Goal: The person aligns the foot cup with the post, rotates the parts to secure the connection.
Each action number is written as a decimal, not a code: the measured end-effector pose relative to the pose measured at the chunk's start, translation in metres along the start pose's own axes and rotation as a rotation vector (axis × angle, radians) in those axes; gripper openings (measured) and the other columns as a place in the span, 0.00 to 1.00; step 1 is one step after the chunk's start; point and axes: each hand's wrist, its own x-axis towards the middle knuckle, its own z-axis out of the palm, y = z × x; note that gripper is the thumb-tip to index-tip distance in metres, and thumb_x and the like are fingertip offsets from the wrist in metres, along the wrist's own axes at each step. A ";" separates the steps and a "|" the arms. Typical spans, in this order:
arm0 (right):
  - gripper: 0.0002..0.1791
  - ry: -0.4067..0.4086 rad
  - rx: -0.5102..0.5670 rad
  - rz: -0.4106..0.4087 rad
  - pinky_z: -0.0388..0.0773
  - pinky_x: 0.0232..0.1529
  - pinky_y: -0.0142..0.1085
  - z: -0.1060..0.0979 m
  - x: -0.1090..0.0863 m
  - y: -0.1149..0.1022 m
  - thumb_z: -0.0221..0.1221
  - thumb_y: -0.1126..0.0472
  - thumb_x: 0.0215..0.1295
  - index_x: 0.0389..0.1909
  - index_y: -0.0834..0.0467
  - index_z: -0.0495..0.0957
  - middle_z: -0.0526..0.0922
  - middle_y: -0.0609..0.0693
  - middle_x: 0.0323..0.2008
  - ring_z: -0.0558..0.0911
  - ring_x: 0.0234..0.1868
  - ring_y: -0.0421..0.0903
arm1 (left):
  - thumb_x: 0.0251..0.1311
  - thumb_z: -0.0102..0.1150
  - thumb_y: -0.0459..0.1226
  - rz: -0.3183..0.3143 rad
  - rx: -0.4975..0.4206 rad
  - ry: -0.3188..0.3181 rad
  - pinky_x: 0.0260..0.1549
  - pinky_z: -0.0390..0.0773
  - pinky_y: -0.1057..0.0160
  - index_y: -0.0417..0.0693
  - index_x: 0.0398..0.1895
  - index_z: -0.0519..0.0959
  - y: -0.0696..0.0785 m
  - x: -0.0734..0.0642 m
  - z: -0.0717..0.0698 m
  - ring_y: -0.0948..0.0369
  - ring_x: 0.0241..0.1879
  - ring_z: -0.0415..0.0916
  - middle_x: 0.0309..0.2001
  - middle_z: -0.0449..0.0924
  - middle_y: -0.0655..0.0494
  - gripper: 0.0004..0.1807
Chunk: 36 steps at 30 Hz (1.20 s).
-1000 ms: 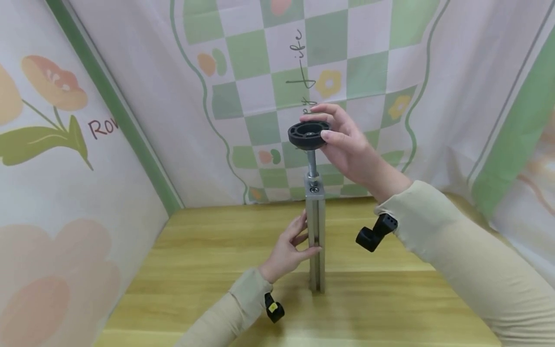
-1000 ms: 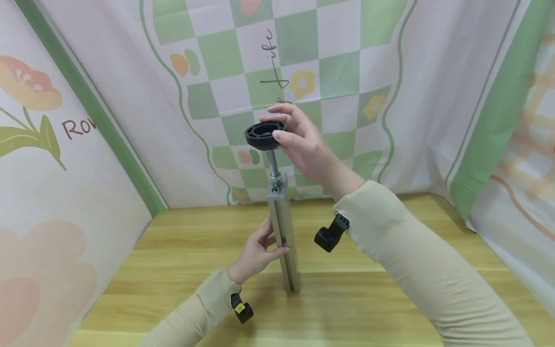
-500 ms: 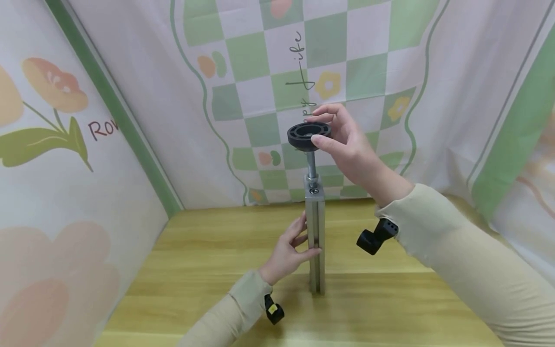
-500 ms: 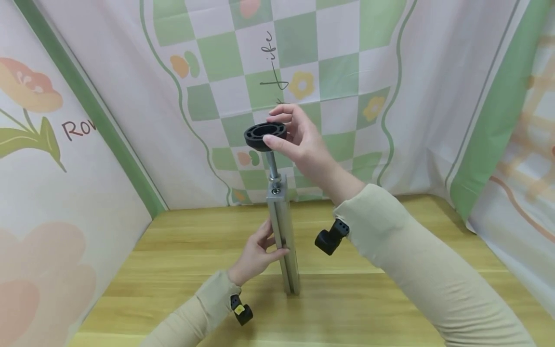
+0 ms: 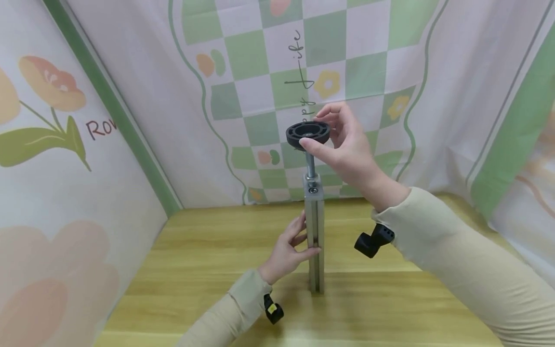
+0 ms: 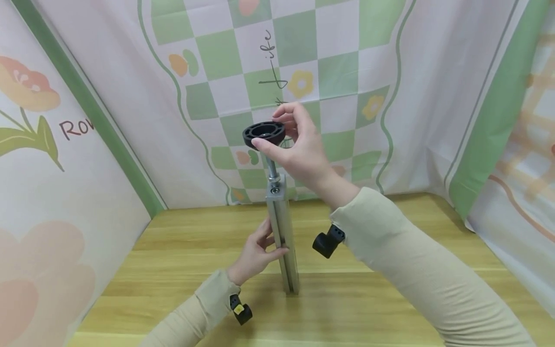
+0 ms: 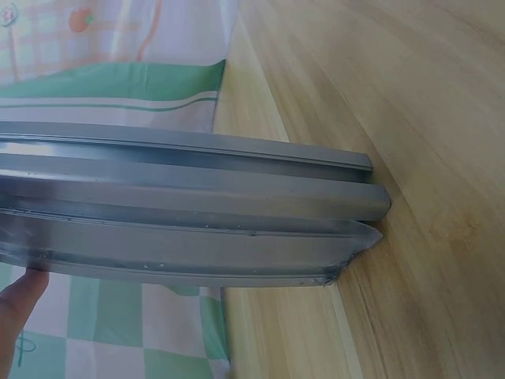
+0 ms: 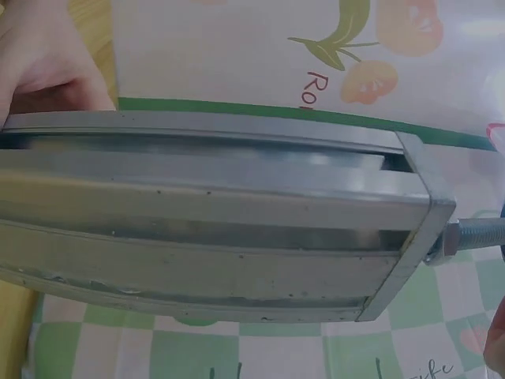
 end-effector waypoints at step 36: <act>0.12 0.190 -0.063 -0.182 0.67 0.45 0.31 0.008 -0.002 0.012 0.52 0.64 0.57 0.43 0.53 0.66 0.70 0.44 0.38 0.70 0.40 0.41 | 0.55 0.61 0.23 0.015 0.010 0.003 0.62 0.69 0.57 0.49 0.74 0.48 -0.001 -0.002 -0.001 0.45 0.66 0.60 0.72 0.53 0.43 0.47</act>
